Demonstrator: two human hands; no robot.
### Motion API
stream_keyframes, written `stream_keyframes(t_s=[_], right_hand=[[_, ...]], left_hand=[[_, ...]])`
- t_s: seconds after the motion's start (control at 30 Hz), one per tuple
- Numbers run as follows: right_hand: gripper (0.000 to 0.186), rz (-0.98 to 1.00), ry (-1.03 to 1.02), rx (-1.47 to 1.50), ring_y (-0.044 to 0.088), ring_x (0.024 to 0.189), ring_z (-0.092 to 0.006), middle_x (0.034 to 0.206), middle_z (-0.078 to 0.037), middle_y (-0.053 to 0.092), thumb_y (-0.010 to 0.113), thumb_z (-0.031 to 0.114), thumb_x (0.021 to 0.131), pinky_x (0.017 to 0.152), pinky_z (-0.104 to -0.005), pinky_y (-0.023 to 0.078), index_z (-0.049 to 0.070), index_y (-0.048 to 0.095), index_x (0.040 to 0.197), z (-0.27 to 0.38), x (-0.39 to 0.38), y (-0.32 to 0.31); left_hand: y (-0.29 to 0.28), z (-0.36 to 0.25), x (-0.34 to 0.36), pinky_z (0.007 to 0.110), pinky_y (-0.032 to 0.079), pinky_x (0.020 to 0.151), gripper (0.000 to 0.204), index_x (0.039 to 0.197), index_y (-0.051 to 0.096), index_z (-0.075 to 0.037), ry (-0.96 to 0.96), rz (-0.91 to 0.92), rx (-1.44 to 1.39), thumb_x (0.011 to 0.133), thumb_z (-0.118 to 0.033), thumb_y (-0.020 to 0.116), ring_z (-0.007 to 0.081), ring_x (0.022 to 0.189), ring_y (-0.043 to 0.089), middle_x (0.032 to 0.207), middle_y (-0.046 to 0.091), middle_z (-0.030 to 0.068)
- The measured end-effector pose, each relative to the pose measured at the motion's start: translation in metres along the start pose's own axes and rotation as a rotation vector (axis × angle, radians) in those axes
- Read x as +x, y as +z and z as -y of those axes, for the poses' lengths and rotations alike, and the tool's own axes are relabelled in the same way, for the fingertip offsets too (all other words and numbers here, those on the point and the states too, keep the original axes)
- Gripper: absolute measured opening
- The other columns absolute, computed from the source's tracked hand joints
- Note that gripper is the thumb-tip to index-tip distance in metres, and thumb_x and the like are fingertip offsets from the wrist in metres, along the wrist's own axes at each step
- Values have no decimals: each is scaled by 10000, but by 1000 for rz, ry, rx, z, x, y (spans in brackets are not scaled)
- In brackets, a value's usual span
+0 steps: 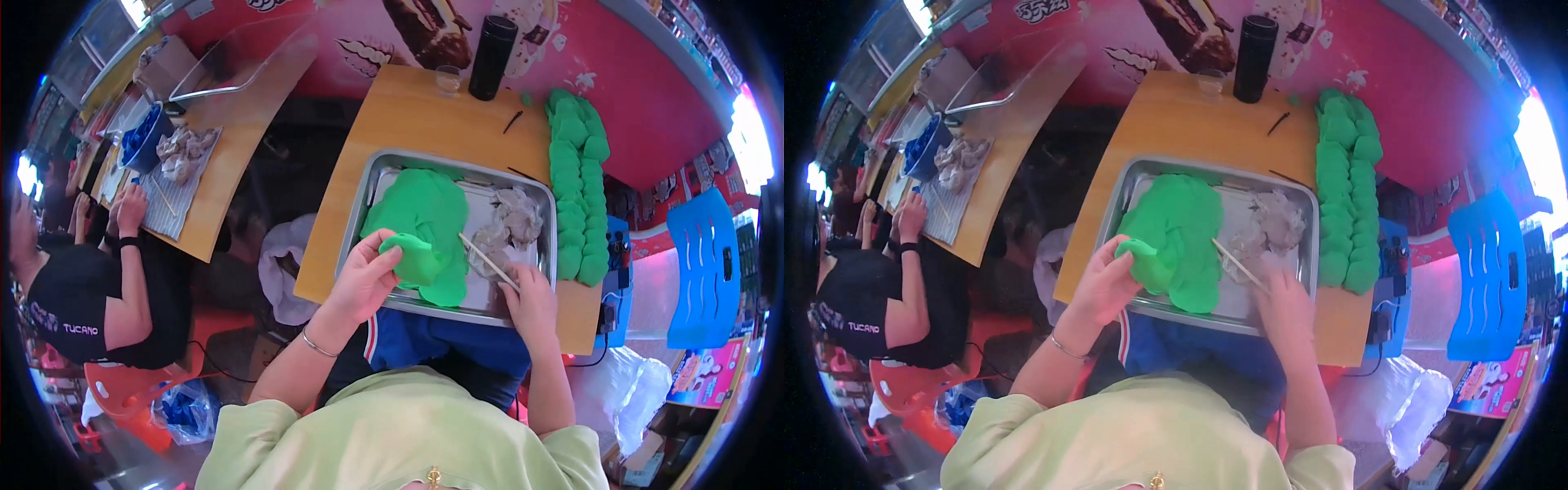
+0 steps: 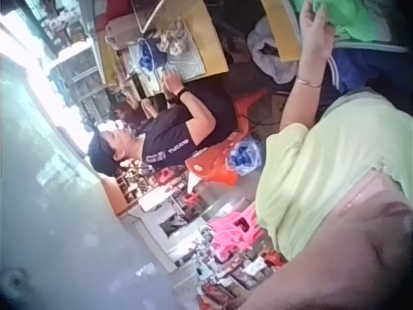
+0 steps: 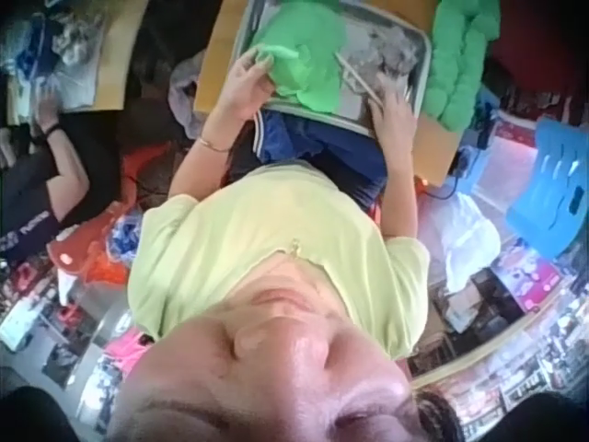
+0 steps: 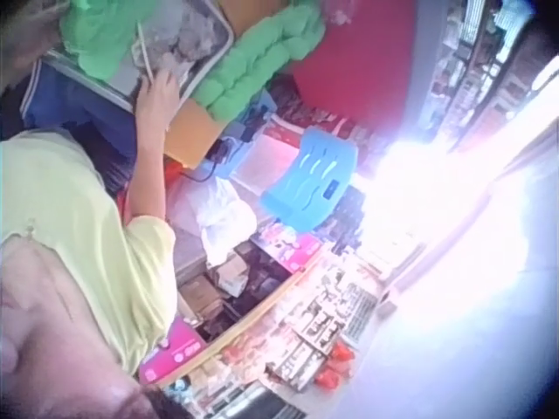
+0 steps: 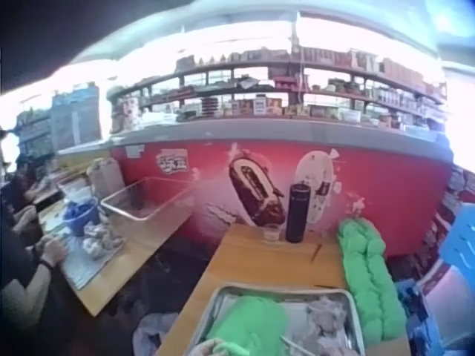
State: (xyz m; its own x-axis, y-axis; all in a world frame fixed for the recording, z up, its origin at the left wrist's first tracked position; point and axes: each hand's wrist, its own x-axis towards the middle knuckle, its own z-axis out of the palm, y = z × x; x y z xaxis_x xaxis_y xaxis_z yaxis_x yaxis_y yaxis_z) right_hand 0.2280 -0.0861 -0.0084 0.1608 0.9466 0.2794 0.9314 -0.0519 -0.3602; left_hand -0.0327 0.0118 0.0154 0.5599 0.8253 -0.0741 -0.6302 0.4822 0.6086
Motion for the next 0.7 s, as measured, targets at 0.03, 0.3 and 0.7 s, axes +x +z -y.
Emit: stream_keyframes(t_s=[0.03,0.3,0.7], right_hand=[[215,69,67,-64,597,754,-303,841,-116,589,658,113,801,651,-378,479,51,578,992,1,-4,1],[205,-228,-86,332,604,666,-246,804,-103,609,633,-38,770,567,-317,480,62,635,949,39,-11,-41],[216,-191,-304,319,589,645,-204,778,-92,601,658,-85,748,525,-273,470,42,637,922,62,-17,-38]], left_hand=[[-3,0,-1,297,499,806,98,1007,551,-62,9,7,21,932,-126,546,124,901,605,977,620,24],[-4,-5,-7,280,498,806,130,1043,554,-64,63,9,-29,945,-145,528,107,908,599,975,617,20],[2,-1,-11,237,481,717,112,979,583,-60,161,87,53,873,-45,613,91,839,575,898,593,8]])
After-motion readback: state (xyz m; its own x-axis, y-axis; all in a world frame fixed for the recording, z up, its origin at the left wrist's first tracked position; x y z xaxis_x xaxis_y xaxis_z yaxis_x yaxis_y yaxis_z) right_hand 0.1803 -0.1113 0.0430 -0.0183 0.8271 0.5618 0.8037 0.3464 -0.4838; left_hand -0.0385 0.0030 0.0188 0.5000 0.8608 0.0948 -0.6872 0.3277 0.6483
